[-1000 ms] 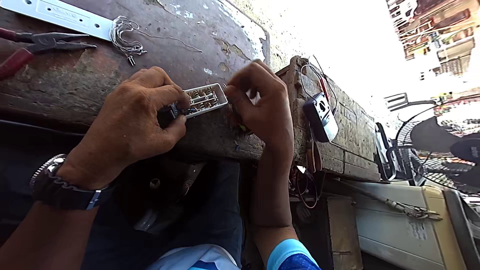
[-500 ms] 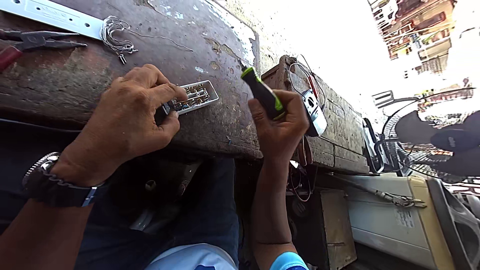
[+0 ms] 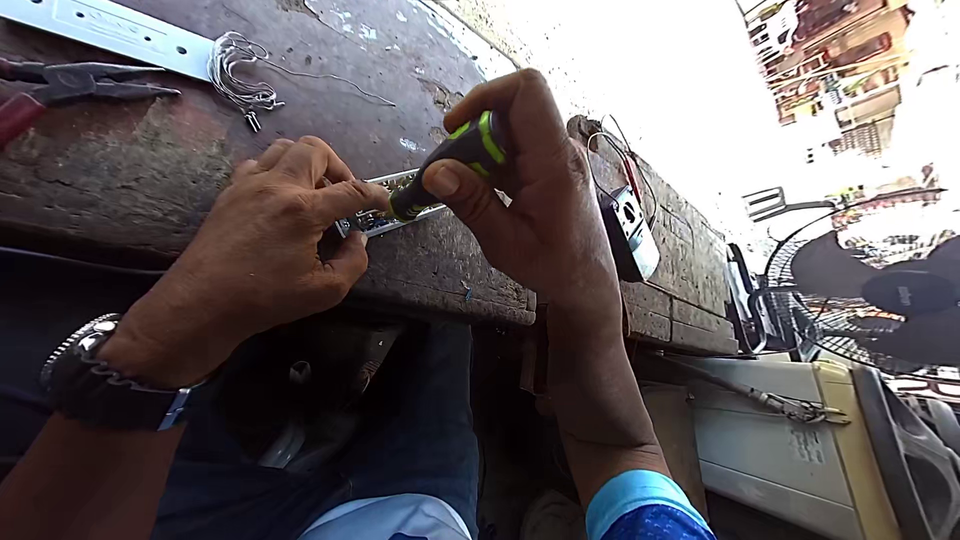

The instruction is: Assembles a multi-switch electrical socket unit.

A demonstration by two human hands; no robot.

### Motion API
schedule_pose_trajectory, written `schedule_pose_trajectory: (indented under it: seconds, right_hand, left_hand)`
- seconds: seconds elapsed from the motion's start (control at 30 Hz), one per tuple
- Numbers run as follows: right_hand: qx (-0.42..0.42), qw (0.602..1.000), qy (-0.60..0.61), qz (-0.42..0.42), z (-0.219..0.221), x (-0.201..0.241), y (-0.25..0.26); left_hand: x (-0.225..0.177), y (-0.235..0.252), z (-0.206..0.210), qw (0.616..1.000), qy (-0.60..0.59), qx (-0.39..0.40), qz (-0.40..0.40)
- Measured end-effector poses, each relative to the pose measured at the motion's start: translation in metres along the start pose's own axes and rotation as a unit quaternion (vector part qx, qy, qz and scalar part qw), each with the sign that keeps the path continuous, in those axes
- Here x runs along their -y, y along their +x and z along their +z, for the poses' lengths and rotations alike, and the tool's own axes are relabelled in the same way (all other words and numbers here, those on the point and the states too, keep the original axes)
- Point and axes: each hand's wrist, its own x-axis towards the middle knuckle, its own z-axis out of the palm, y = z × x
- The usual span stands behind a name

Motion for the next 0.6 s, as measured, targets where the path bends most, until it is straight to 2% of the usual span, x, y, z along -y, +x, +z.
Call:
schedule_pose_trajectory:
  seconds: [0.5, 0.6]
  right_hand:
    - [0.039, 0.997, -0.064, -0.014, 0.006, 0.008, 0.009]
    - [0.016, 0.988, -0.153, 0.011, 0.005, 0.01, 0.013]
  left_hand:
    - [0.0, 0.0, 0.0, 1.0, -0.003, 0.003, -0.001]
    - [0.001, 0.0, 0.0, 1.0, -0.005, 0.006, 0.0]
